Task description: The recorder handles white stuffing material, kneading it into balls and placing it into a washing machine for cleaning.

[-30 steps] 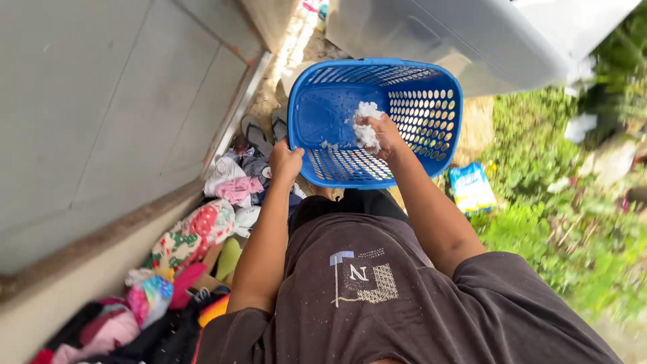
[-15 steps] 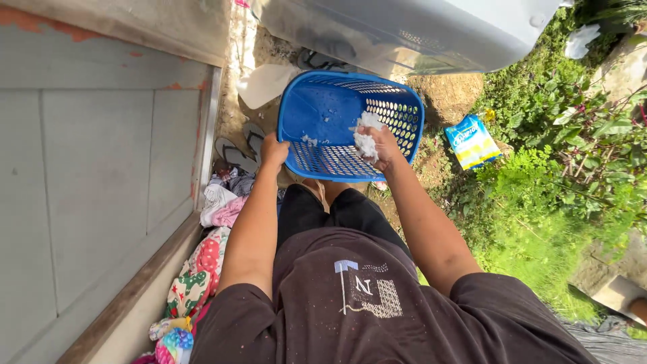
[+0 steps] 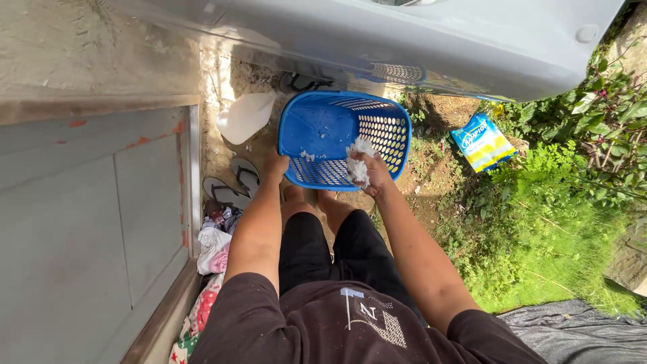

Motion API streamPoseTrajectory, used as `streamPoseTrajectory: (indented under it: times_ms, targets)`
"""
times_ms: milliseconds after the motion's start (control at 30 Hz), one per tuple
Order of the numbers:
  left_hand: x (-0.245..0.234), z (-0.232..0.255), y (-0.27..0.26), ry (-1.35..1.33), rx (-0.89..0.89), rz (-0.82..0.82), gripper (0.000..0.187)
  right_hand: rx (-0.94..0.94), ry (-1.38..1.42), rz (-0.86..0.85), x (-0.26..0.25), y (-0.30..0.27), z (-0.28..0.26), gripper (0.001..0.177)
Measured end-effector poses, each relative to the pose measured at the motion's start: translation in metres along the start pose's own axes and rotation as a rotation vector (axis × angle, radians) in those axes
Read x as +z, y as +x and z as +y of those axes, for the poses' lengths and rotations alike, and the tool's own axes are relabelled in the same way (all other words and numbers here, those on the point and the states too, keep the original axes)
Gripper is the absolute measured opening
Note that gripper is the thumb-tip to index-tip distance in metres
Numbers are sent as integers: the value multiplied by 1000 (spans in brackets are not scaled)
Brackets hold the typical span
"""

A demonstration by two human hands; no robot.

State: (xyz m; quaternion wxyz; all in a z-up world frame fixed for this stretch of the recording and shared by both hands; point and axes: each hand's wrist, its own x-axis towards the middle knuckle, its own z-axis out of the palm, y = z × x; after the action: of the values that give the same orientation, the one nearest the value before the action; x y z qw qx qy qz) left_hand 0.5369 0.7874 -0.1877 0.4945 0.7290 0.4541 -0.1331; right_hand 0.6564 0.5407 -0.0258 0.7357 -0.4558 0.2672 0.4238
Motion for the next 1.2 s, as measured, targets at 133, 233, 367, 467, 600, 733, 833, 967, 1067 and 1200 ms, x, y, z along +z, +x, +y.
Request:
streamPoseTrajectory:
  times_ms: [133,233,367,467,600,733,833,967,1067,1200]
  targets:
    - [6,-58,77,309,-142,9,35,2,-14,27,-14,25,19,19]
    - [-17,-64,66,75,-33,57,30,-7,53,-7,-17,28,32,17]
    - [-30,-38,45,123,-28,85,38,15,-7,29,-3,23,29,18]
    - [-27,-29,35,75,-118,98,38,-5,-6,40,3,19,27,21]
    - [-14,-52,51,-11,-192,100,43,-28,13,49,10,16,21,21]
    - [-16,-34,36,187,-219,127,69,-30,44,81,10,2,26,17]
    - [-10,4,11,332,12,424,88,-131,24,39,26,-12,16,16]
    - [7,52,-52,-499,-46,-230,83,-174,133,97,62,-51,4,18]
    - [-6,116,-125,-1114,-332,-827,87,-167,206,55,90,-83,-2,17]
    - [-15,136,-166,-1902,-249,-1692,88,-469,178,227,116,-95,11,15]
